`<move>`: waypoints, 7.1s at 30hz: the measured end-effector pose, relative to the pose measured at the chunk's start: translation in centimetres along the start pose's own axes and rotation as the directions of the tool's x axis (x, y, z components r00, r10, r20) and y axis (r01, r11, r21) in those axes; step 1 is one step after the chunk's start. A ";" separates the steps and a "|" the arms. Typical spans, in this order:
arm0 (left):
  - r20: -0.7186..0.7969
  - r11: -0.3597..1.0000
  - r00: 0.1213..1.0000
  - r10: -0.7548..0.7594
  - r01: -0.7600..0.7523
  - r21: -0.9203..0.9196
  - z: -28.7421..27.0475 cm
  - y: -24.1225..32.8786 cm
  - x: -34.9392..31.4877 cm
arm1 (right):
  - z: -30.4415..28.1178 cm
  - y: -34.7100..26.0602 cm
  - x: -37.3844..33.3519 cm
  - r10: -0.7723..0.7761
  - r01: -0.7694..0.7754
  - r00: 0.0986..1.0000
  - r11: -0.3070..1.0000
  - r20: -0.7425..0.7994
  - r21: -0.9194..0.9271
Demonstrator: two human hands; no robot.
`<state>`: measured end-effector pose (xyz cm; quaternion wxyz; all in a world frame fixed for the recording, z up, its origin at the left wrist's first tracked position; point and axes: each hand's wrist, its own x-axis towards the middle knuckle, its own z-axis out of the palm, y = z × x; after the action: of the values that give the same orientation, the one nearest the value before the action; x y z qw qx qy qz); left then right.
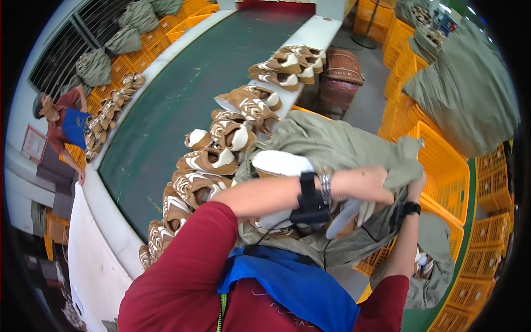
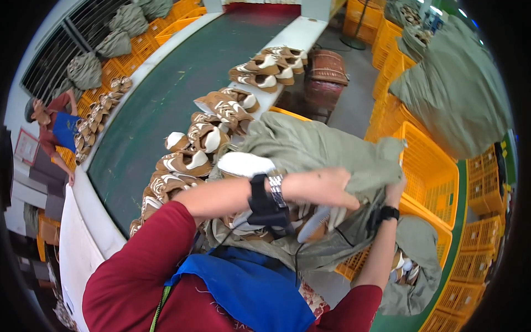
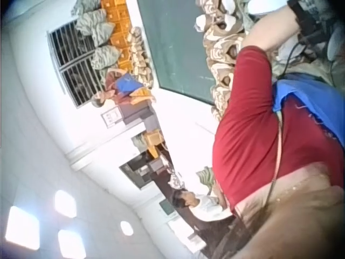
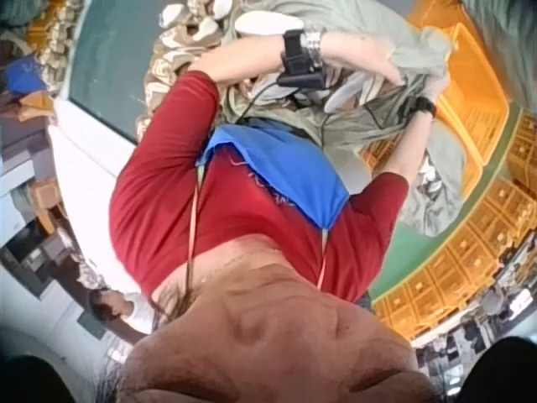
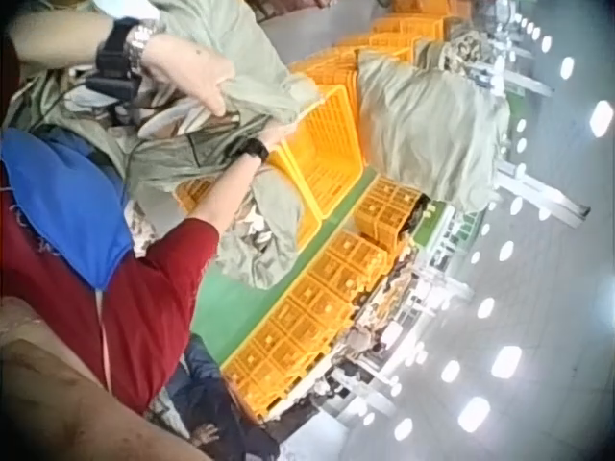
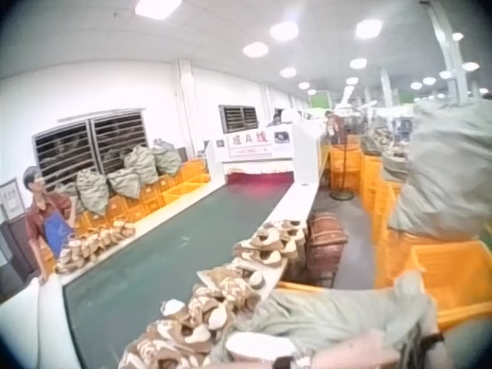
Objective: Unloading and sorting shoes from a large transport bag onto a conveyor belt system in a factory.
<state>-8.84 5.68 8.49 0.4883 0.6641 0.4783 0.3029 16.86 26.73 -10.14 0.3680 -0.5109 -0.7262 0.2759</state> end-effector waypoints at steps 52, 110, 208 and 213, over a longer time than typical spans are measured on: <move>-0.771 0.816 0.625 -0.121 0.505 0.281 0.0 -19.1 -14.4 | 4.1 -2.2 0.0 -0.088 0.043 0.952 0.987 0.293 0.158; -0.688 0.558 0.725 -0.040 0.587 0.586 -13.5 -10.0 -24.9 | 1.2 -7.6 -7.4 0.011 -0.016 0.961 1.000 0.275 0.014; -0.653 0.833 0.740 -0.164 0.459 0.310 18.6 -6.0 -54.1 | 17.1 -16.1 -42.0 0.137 0.520 0.167 0.829 0.976 -0.205; -0.718 0.818 0.659 -0.221 0.527 0.231 20.6 -6.2 -56.5 | 16.5 -19.7 -41.4 0.234 0.644 0.339 0.649 0.911 -0.406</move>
<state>-13.37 -53.94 -0.65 0.1837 0.4845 0.8019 0.2973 1.28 -19.22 -14.80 -0.3025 -0.2541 -0.9074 0.1436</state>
